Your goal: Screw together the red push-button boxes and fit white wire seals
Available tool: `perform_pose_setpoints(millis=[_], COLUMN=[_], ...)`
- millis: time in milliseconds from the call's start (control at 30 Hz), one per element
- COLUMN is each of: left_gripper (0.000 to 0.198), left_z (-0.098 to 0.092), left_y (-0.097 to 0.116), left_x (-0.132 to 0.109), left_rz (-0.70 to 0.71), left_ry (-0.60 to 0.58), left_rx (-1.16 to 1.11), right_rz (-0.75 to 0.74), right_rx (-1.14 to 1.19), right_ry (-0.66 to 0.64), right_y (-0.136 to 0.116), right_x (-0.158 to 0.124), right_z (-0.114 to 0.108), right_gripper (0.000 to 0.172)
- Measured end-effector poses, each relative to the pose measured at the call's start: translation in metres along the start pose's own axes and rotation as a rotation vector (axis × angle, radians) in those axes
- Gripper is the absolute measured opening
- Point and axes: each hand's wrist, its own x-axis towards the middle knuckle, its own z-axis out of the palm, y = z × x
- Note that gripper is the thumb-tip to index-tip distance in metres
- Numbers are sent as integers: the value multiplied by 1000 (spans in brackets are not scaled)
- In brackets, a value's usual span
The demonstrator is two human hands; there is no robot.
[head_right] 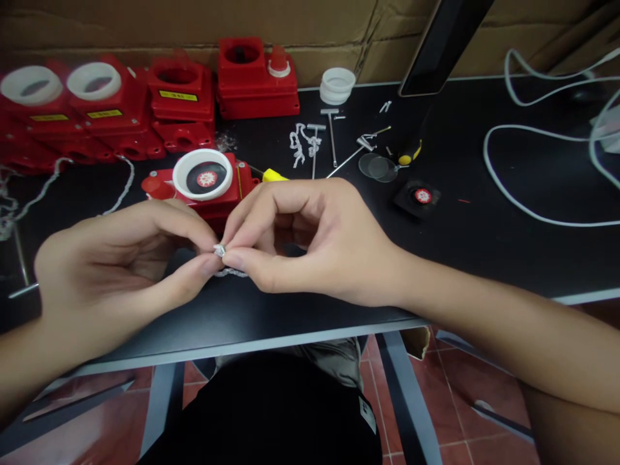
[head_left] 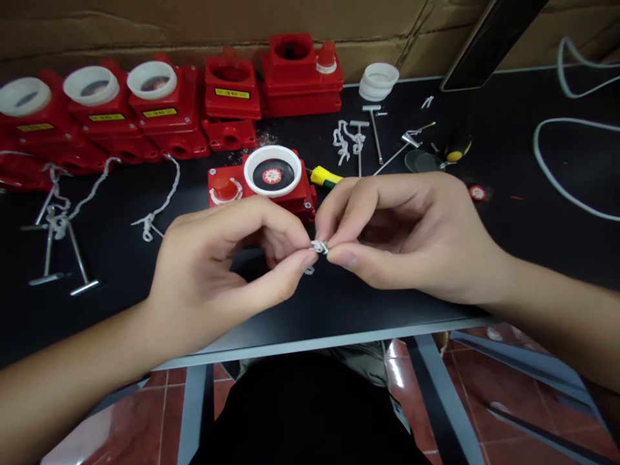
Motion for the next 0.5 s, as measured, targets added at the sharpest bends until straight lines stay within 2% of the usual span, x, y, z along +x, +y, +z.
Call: perform_pose_setpoints(millis=[200,500], left_gripper=[19,20], left_z=[0,0], left_y=[6,5], left_x=[1,2], left_rz=[-104,-89], left_ry=[4,2], left_rx=[-95,-128], right_rz=[-32,-39], right_rx=[-124,-188], right_ry=[36,4], right_y=[-3,-6], right_x=[0,-1], right_z=[-2,-2], right_gripper=[24,26])
